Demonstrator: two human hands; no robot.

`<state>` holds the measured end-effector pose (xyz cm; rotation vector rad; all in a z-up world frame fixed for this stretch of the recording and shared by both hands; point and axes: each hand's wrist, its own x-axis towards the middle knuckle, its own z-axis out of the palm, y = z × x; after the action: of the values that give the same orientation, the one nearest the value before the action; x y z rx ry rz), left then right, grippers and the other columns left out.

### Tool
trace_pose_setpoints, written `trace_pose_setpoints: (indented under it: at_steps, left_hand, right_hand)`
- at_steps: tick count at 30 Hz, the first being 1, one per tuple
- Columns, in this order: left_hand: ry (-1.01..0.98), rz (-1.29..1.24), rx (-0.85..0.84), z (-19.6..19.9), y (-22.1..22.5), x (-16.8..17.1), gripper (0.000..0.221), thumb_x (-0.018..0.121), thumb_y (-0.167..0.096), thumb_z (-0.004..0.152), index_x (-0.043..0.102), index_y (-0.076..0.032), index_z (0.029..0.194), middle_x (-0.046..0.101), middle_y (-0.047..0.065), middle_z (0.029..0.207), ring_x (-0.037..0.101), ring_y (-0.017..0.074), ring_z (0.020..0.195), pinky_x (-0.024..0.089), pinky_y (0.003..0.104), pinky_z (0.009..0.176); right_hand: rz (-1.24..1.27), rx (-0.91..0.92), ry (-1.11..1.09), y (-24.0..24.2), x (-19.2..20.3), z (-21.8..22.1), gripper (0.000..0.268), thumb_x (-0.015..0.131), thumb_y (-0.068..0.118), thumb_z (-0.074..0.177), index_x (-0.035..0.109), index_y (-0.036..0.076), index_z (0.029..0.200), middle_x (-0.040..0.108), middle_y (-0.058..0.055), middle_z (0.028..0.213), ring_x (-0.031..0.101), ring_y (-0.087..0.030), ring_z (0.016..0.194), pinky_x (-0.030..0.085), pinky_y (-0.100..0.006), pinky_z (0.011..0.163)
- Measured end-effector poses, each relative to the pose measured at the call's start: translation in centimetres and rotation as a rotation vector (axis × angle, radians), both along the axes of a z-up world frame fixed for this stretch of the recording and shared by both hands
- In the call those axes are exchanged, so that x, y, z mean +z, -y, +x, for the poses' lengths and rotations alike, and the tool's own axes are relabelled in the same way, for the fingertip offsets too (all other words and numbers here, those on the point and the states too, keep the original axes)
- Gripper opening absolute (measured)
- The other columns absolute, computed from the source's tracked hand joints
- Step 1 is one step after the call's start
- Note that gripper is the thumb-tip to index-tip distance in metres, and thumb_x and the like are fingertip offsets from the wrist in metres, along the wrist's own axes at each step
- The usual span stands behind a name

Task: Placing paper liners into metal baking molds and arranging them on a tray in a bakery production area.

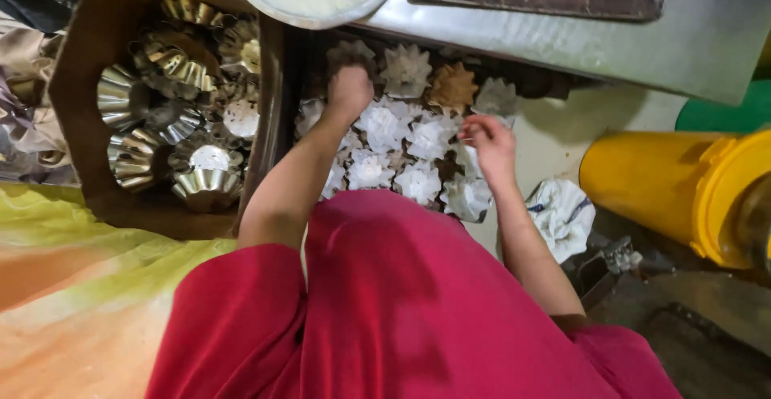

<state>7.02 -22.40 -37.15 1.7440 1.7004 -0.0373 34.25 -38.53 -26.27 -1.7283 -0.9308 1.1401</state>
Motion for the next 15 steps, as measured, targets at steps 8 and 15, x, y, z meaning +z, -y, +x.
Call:
trace_pose_setpoints:
  at_steps: [8,15]
  left_hand:
    - [0.351,0.571,0.357,-5.5,10.4,7.7,0.011,0.056,0.000,0.090,0.064,0.001,0.097,0.059,0.022,0.086,0.063,0.0475,0.088,0.053,0.052,0.079]
    - [0.448,0.503,0.235,-8.6,12.1,2.9,0.011,0.057,-0.001,0.087,0.067,-0.006,0.085,0.065,0.015,0.080,0.067,0.0393,0.087,0.052,0.046,0.086]
  right_hand:
    - [0.082,0.657,0.768,0.2,-11.0,-4.2,0.017,0.065,0.020,0.094,0.076,0.015,0.105,0.071,-0.010,0.094,0.074,-0.035,0.087,0.061,-0.044,0.080]
    - [-0.147,0.706,0.938,-1.2,-9.8,-6.7,0.049,0.082,0.020,0.079,0.059,0.008,0.121,0.052,-0.020,0.122,0.064,-0.046,0.106,0.058,-0.056,0.089]
